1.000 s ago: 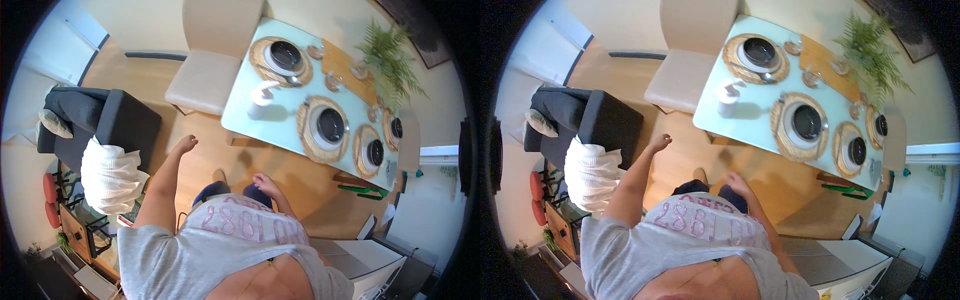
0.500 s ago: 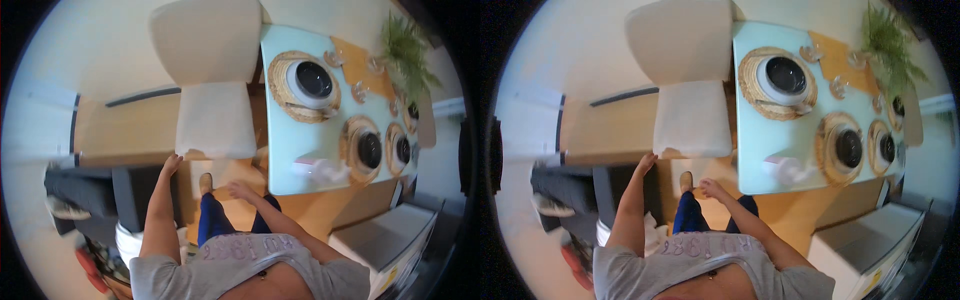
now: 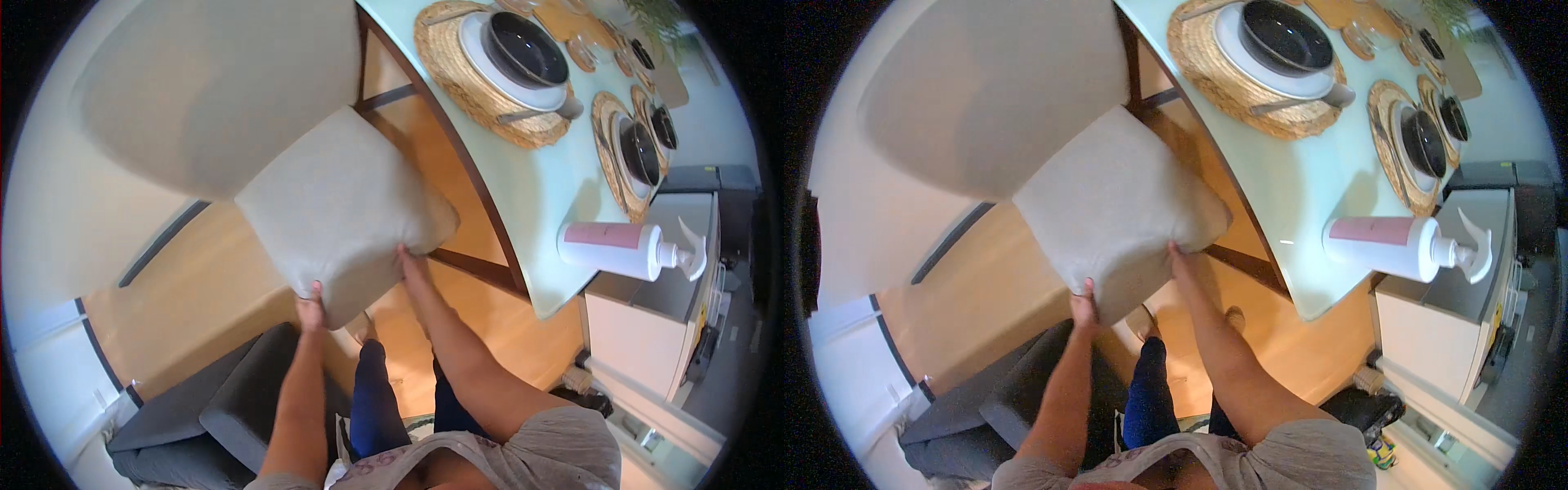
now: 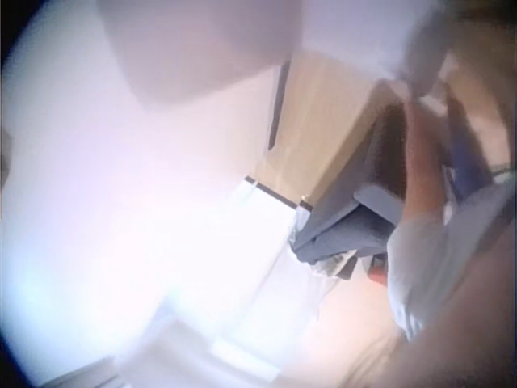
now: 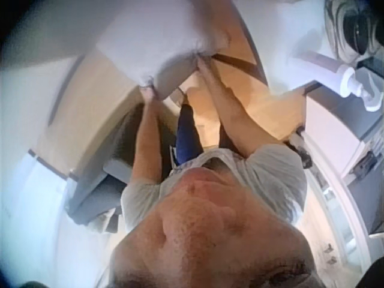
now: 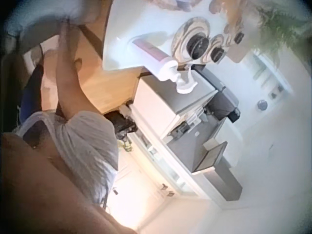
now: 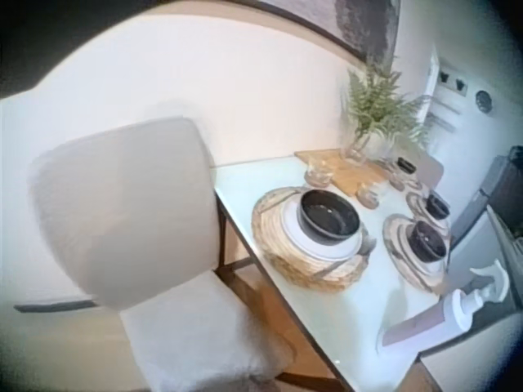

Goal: The person moves a red stool to a table, rearranges chairs at a dining table, opens a sliding glass door to a balcony, and relocates a tray and a potted plant by hand.

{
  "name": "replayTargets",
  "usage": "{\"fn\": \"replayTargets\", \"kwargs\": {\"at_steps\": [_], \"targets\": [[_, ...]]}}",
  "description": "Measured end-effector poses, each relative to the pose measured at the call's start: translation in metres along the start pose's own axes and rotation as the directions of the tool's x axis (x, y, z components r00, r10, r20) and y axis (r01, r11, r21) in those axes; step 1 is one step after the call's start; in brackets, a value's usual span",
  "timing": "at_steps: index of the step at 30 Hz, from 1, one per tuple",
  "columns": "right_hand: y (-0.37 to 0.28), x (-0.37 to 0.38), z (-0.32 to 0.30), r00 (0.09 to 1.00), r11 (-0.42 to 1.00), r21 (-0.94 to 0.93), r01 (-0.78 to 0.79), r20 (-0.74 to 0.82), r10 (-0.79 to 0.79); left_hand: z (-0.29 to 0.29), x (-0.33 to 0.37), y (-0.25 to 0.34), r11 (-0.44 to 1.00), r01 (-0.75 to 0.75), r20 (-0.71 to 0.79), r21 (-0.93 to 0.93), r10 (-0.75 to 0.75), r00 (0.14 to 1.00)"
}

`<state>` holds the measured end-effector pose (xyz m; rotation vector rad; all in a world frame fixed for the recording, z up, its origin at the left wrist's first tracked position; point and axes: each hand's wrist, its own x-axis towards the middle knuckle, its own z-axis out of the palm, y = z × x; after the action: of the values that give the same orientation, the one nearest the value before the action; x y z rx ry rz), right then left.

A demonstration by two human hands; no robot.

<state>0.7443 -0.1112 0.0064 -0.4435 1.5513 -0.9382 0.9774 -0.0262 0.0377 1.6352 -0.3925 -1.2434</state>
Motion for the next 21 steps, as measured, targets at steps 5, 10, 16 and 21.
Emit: {"fn": "replayTargets", "kwargs": {"at_steps": [5,10,16,21], "targets": [[-0.067,0.087,-0.073,0.97,0.864,-0.5,0.058,-0.177,-0.167,0.14,-0.064,-0.018,0.961,0.224,0.02,-0.163,-0.224,0.974],[-0.111,0.023,-0.03,0.914,0.642,-0.712,0.284,-0.002,-0.406,0.121,-0.049,-0.016,0.953,0.302,0.502,0.036,-0.278,0.819],[-0.008,-0.045,-0.05,0.881,0.909,-0.404,-0.103,-0.461,-0.105,-0.029,0.0,0.14,0.864,-0.502,-0.389,-0.03,0.453,0.803],[-0.026,-0.028,-0.013,0.897,0.776,0.45,-0.442,0.237,0.373,-0.013,-0.045,0.383,0.585,-0.809,-0.222,-0.044,0.784,0.579]]}}
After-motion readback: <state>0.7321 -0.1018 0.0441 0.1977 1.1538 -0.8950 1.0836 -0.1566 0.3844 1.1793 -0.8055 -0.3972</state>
